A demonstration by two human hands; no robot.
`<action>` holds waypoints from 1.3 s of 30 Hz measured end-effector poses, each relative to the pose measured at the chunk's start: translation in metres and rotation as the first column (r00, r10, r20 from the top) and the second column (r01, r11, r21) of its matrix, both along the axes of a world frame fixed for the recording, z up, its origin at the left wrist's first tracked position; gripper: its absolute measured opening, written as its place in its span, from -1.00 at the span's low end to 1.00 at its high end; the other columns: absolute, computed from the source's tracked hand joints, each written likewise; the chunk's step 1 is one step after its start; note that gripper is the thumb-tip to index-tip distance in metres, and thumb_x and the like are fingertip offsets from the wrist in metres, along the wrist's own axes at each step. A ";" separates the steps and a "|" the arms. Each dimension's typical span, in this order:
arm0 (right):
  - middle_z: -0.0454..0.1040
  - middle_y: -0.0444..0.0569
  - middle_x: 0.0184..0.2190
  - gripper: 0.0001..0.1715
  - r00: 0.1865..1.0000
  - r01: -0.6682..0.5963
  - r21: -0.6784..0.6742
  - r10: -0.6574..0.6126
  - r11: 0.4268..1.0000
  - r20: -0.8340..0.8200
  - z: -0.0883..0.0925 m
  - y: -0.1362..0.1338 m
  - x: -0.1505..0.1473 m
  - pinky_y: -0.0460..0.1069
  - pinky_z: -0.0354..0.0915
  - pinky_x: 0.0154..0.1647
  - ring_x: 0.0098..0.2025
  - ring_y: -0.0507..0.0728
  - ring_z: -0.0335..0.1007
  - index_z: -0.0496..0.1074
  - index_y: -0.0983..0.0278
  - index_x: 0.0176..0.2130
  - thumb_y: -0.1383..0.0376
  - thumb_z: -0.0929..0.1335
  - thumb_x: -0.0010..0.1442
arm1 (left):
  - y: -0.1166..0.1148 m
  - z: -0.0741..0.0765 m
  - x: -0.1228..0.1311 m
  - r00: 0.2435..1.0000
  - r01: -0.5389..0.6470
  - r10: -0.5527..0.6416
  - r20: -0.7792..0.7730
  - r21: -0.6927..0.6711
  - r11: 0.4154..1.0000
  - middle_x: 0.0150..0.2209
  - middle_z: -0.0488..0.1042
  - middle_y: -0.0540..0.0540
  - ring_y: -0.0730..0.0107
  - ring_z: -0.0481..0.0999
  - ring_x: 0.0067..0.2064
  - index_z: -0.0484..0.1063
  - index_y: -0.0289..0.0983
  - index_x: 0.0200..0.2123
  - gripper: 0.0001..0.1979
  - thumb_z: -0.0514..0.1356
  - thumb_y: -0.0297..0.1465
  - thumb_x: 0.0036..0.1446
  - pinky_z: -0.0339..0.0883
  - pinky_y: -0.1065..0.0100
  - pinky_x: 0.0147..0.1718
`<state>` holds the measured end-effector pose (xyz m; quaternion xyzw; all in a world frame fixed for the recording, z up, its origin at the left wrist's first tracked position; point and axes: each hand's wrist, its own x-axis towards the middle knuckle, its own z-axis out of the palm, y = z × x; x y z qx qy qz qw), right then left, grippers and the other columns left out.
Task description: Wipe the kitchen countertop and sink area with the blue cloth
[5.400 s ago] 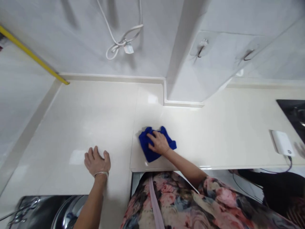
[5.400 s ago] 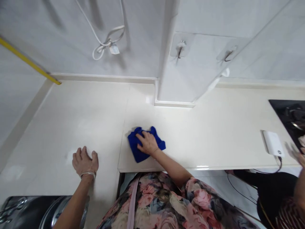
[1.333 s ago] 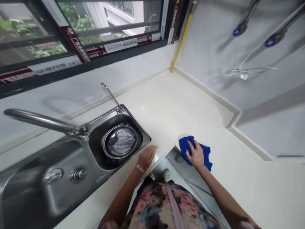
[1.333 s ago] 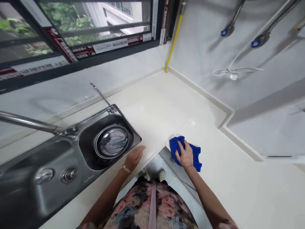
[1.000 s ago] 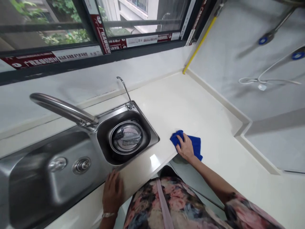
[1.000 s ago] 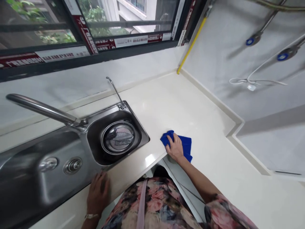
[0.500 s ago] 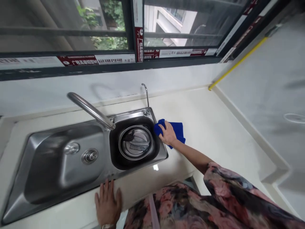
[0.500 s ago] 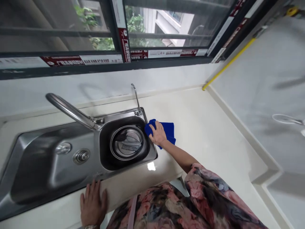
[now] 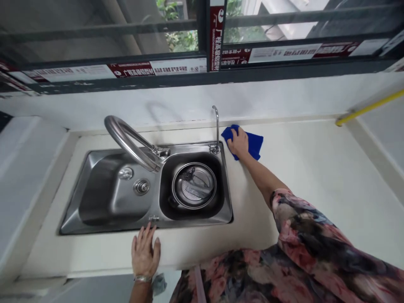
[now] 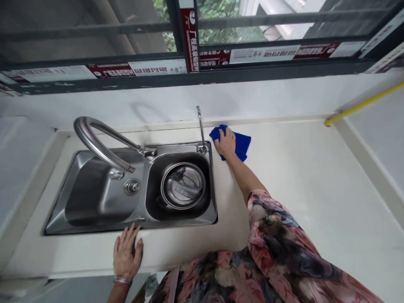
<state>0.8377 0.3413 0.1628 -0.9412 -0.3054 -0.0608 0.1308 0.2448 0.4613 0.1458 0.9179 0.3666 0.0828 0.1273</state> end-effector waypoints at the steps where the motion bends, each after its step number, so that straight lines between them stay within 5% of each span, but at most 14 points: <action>1: 0.16 0.39 0.34 -0.33 1.000 0.019 0.003 -0.019 1.000 0.001 0.001 0.006 0.010 0.31 0.03 0.29 0.33 0.44 0.04 0.24 0.42 0.36 0.21 0.20 0.36 | 0.000 0.001 0.000 1.000 -0.003 0.003 -0.003 0.005 1.000 0.31 0.45 -0.21 0.05 0.29 0.42 0.45 -0.13 0.28 -0.49 -0.01 -0.21 0.36 -0.02 -0.06 0.44; 6: 0.24 0.40 0.22 -0.40 0.999 0.051 0.005 -0.051 0.999 0.005 0.000 0.018 0.031 0.32 0.05 0.22 0.20 0.44 0.09 0.32 0.44 0.28 0.23 0.19 0.36 | 0.000 0.004 0.001 1.000 -0.026 0.026 -0.012 0.011 1.000 0.28 0.49 -0.18 0.11 0.32 0.40 0.50 -0.15 0.22 -0.52 0.00 -0.23 0.35 -0.04 0.00 0.45; 12: 0.14 0.30 0.38 -0.35 0.970 -0.243 0.026 0.242 0.970 0.031 -0.016 0.016 0.021 0.26 0.07 0.31 0.35 0.42 0.03 0.33 0.34 0.34 0.28 0.24 0.32 | 0.003 -0.001 0.000 1.000 0.000 0.000 0.000 0.050 0.999 0.26 0.51 -0.16 0.11 0.34 0.38 0.49 -0.14 0.22 -0.52 0.02 -0.23 0.33 -0.06 0.00 0.44; 15: 0.19 0.28 0.38 -0.36 0.957 -0.287 0.039 0.286 0.957 0.040 -0.020 0.013 0.010 0.26 0.09 0.32 0.36 0.41 0.06 0.39 0.32 0.32 0.29 0.26 0.30 | 0.005 -0.004 -0.001 1.000 0.021 -0.022 0.015 0.082 0.996 0.26 0.51 -0.20 0.07 0.36 0.37 0.50 -0.19 0.20 -0.53 0.02 -0.23 0.35 -0.03 0.00 0.43; 29: 0.23 0.28 0.34 -0.49 0.922 -0.383 -0.168 0.386 0.908 -0.021 0.009 -0.038 -0.083 0.27 0.20 0.27 0.27 0.43 0.13 0.54 0.31 0.14 0.28 0.29 0.26 | 0.000 -0.005 0.007 0.997 -0.004 -0.002 0.075 0.083 0.997 0.25 0.52 -0.12 0.11 0.39 0.35 0.53 -0.12 0.18 -0.54 0.02 -0.19 0.35 0.07 0.02 0.39; 35: 0.30 0.24 0.27 -0.50 0.881 -0.458 -0.224 0.473 0.860 0.011 0.017 -0.085 -0.145 0.22 0.23 0.33 0.27 0.37 0.17 0.57 0.30 0.09 0.27 0.34 0.19 | -0.001 -0.014 0.009 0.988 -0.010 -0.008 0.157 0.112 0.994 0.27 0.51 -0.14 0.07 0.38 0.36 0.51 -0.14 0.20 -0.53 0.01 -0.21 0.36 0.04 -0.03 0.40; 39: 0.30 0.25 0.23 -0.49 0.784 -0.613 -0.122 0.620 0.780 0.024 0.009 -0.123 -0.175 0.27 0.25 0.34 0.26 0.39 0.20 0.58 0.33 0.05 0.28 0.36 0.10 | -0.002 -0.019 0.010 0.985 0.003 -0.025 0.170 0.132 0.991 0.25 0.52 -0.19 0.02 0.39 0.35 0.50 -0.20 0.20 -0.52 -0.01 -0.21 0.38 0.05 -0.08 0.39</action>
